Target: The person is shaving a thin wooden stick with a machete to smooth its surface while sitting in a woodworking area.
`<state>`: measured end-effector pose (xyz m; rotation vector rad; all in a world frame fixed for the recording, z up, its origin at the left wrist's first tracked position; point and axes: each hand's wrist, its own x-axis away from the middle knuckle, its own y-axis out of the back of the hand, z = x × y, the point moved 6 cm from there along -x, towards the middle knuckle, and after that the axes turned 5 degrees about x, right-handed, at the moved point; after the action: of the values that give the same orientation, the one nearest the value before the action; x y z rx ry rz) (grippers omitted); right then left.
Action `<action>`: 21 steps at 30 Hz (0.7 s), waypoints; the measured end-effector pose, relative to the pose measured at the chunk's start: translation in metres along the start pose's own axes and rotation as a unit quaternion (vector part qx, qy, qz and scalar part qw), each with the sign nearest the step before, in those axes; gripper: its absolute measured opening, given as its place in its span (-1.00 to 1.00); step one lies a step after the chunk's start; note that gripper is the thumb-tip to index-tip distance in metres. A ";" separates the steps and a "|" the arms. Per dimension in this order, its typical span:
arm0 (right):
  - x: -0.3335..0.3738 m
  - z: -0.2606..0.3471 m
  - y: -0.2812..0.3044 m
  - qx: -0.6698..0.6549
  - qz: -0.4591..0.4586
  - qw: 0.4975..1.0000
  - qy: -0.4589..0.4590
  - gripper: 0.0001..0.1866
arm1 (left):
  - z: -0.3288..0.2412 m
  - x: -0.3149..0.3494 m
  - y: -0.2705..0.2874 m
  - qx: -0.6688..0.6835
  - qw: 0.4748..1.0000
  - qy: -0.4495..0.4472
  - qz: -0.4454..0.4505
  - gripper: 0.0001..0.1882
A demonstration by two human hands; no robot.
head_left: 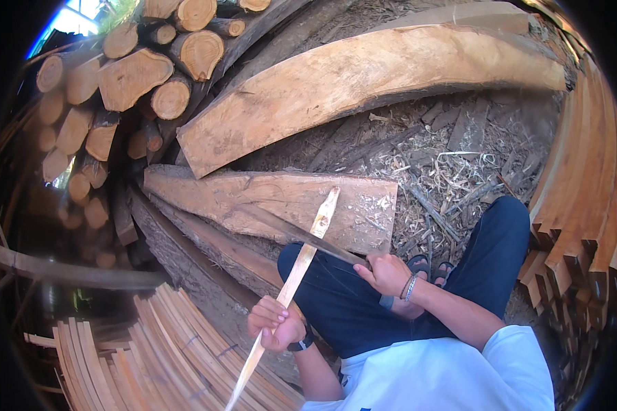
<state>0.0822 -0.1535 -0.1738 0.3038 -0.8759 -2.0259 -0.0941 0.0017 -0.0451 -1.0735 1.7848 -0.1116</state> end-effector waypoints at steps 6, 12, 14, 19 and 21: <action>0.003 -0.005 -0.004 -0.018 0.050 0.997 -0.048 -0.30 | -0.002 0.003 0.007 0.000 1.000 -0.003 -0.002 -0.73; 0.008 0.011 0.000 -0.006 0.023 1.000 -0.004 -0.34 | -0.001 -0.005 -0.001 -0.005 1.000 -0.002 0.014 -0.73; -0.005 -0.032 -0.019 -0.016 0.059 0.995 -0.085 -0.30 | -0.002 -0.004 -0.002 0.000 1.000 0.002 0.010 -0.73; 0.000 0.001 0.009 -0.031 0.043 0.998 -0.038 -0.31 | -0.002 -0.003 0.010 0.012 1.000 0.009 -0.002 -0.72; 0.006 0.019 0.017 -0.050 0.023 0.998 -0.007 -0.35 | -0.003 -0.005 0.010 0.008 1.000 0.006 0.003 -0.72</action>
<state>0.0795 -0.1553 -0.1479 0.2119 -0.7798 -2.0244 -0.1020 0.0104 -0.0451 -1.0581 1.7952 -0.1284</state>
